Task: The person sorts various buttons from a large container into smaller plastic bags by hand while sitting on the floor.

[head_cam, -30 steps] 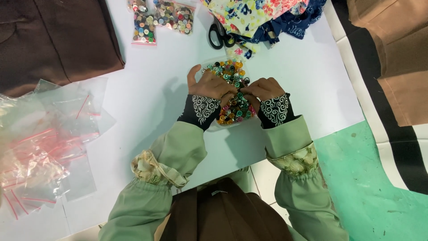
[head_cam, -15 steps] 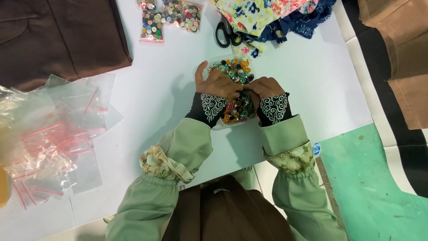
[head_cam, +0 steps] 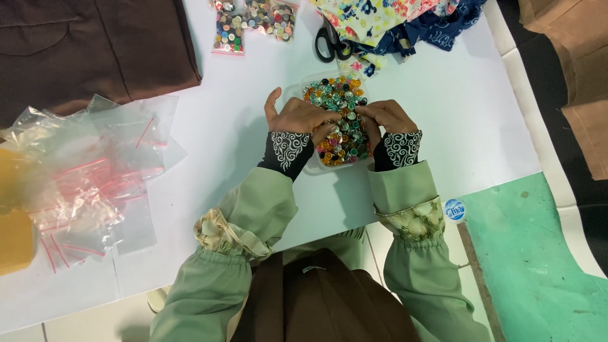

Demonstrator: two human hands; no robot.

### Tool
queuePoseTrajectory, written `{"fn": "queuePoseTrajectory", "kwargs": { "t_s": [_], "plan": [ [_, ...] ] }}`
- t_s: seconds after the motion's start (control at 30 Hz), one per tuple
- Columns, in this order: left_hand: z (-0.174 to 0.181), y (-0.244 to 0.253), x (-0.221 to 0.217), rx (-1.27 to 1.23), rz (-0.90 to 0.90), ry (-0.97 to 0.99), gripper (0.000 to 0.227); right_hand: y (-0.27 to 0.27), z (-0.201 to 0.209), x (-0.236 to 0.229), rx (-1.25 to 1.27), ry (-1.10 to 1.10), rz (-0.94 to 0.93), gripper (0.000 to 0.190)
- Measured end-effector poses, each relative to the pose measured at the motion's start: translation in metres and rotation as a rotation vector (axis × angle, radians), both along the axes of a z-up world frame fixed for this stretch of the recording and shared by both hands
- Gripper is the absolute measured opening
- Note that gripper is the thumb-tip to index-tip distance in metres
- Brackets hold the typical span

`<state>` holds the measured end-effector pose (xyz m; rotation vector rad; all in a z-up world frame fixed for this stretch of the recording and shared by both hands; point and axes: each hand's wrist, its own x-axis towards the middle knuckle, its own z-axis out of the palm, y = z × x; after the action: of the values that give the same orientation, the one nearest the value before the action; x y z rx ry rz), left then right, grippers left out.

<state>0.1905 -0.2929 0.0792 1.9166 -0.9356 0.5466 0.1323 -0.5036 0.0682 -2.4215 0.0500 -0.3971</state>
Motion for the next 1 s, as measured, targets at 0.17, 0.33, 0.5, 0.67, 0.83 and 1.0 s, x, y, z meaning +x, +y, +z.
{"fn": "queuePoseTrajectory", "kwargs": {
  "t_s": [0.17,0.33,0.5,0.67,0.83,1.0],
  "plan": [
    [0.002,0.007,-0.010,-0.021,-0.018,-0.040,0.015,0.001,-0.011,-0.004,0.112,-0.040,0.048,0.035],
    [0.003,0.015,-0.025,-0.039,0.026,-0.048,0.016,0.010,-0.002,-0.014,0.476,-0.058,0.163,0.038],
    [0.006,0.031,-0.030,-0.081,0.050,-0.024,0.014,0.021,-0.003,-0.006,-0.022,-0.461,0.142,0.027],
    [0.010,0.041,-0.025,-0.087,0.061,-0.004,0.017,0.022,-0.001,-0.003,-0.045,-0.474,0.128,0.027],
    [0.025,0.043,-0.035,-0.164,0.066,0.148,0.017,0.026,0.008,-0.009,-0.052,-0.452,0.132,0.030],
    [-0.012,0.040,-0.018,0.072,0.203,0.115,0.016,0.044,0.013,-0.012,-0.066,-0.487,0.085,0.023]
  ]
}}
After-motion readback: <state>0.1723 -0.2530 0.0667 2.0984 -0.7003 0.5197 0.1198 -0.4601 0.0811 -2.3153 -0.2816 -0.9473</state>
